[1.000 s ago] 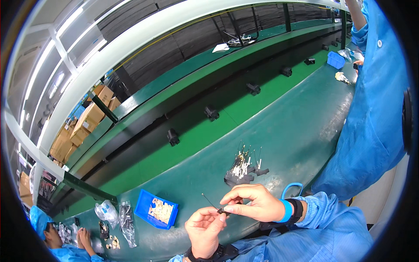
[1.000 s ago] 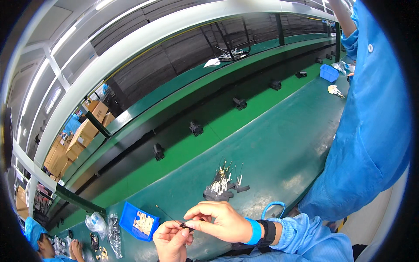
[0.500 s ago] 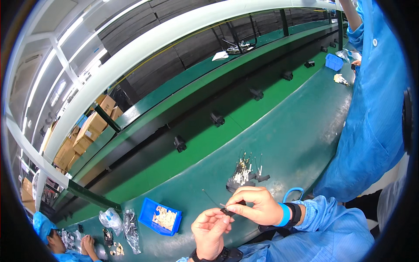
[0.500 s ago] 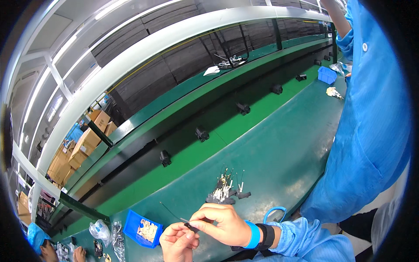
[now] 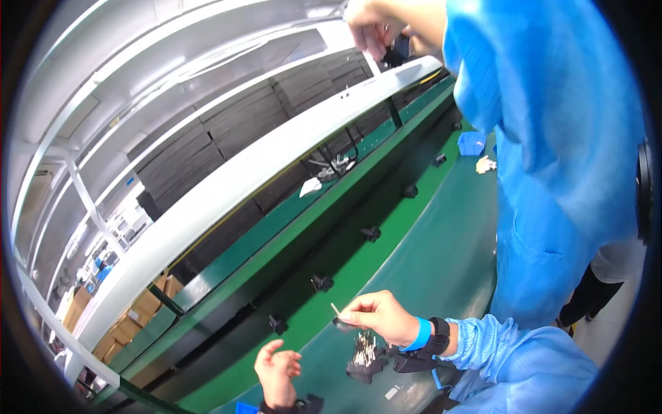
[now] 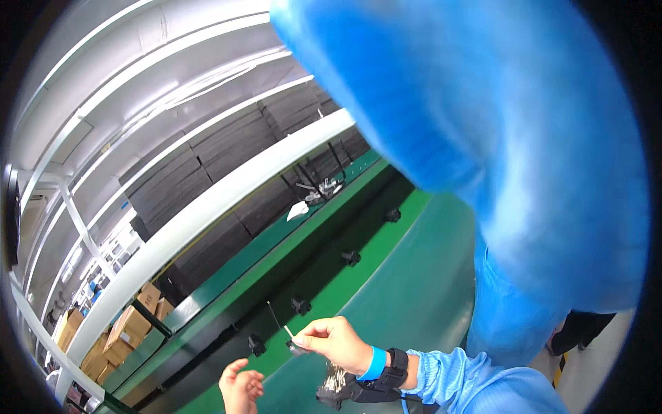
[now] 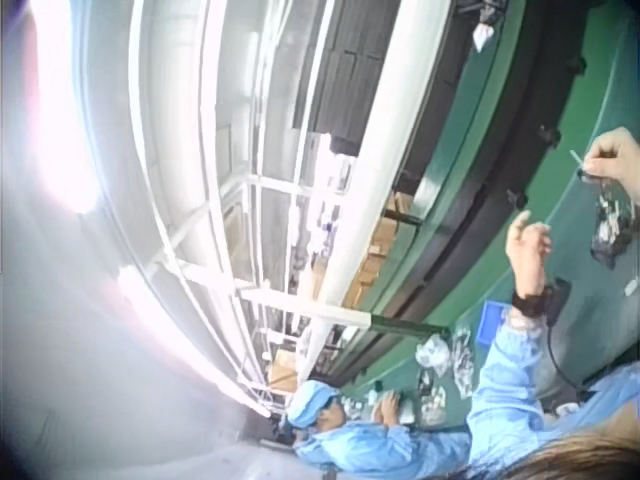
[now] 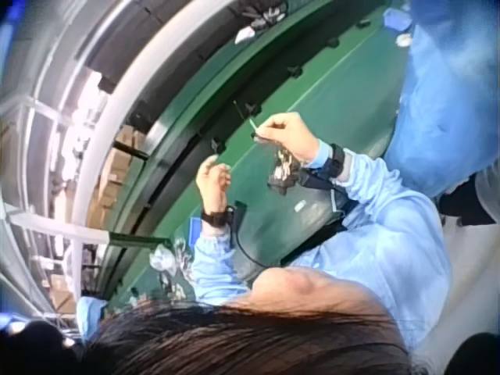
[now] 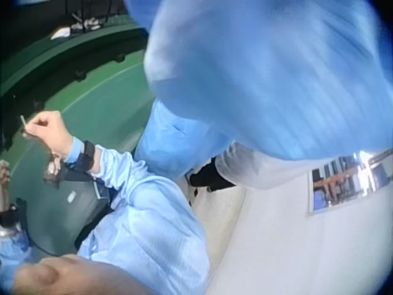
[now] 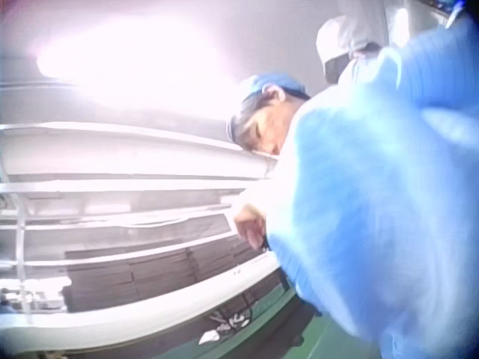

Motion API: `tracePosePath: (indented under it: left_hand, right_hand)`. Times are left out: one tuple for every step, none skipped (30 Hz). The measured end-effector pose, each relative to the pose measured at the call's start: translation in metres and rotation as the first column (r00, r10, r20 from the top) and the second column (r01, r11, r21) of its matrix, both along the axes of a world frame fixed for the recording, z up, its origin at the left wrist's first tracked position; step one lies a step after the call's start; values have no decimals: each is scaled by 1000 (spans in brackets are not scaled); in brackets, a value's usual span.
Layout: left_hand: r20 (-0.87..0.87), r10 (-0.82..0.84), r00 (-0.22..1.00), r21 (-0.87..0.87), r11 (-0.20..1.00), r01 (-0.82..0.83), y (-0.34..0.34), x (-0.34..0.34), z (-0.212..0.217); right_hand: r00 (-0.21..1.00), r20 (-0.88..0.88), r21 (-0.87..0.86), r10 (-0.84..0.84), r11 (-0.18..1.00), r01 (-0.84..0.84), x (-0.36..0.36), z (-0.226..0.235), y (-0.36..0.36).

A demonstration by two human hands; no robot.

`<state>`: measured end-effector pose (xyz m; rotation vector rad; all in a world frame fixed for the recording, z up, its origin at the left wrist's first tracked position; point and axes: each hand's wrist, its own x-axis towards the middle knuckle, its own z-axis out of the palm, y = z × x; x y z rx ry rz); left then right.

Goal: Assembling small metal pins and plastic components into a larger housing unit on a factory assembly line.

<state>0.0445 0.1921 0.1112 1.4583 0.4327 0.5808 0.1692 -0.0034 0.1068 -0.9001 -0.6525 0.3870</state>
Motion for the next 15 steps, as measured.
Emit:
tracePosePath:
  left_hand:
    - [-85,-22,996,82,996,30,20,28,-2]
    - [-143,4,990,149,989,17,36,46,-1]
    - [-215,22,976,210,977,25,59,65,-9]
    - [-250,64,966,304,952,16,81,82,-21]
    - [-323,198,926,385,921,-63,107,100,-41]
    - [-406,348,845,536,840,-89,149,115,-74]
    - [-421,462,781,669,739,-76,175,126,-100]
    - [-423,556,715,738,669,-84,160,123,-94]
    - [-515,605,607,718,691,-79,161,129,-100]
    - [-507,633,585,723,682,-110,163,125,-112]
    - [-495,653,573,728,672,-136,164,126,-124]
    - [-493,657,570,726,672,-147,166,131,-130]
    - [-462,685,563,737,650,-186,168,137,-136]
    - [-428,710,559,747,626,-223,169,145,-138]
    - [-426,701,572,747,629,-215,171,154,-138]
  right_hand:
    - [1000,11,7,-29,1000,29,11,3,-3]
    - [999,14,-26,-45,999,46,17,9,-5]
    - [998,17,-58,-58,997,59,20,16,-8]
    - [998,29,-21,-53,998,54,22,23,-11]
    - [996,47,15,-69,998,69,24,29,-11]
    - [991,87,21,-103,995,101,23,38,-13]
    - [983,126,24,-137,991,135,25,46,-15]
    - [969,171,8,-177,984,178,29,53,-22]
    - [953,217,-7,-214,975,220,33,59,-27]
    - [945,233,-8,-230,971,238,36,64,-32]
    - [937,244,-11,-250,966,260,41,63,-38]
    - [923,269,-3,-274,958,286,47,63,-44]
    - [907,286,3,-310,947,322,50,62,-49]
    - [904,271,34,-331,942,335,53,59,-53]
    - [897,274,35,-346,936,350,55,58,-54]
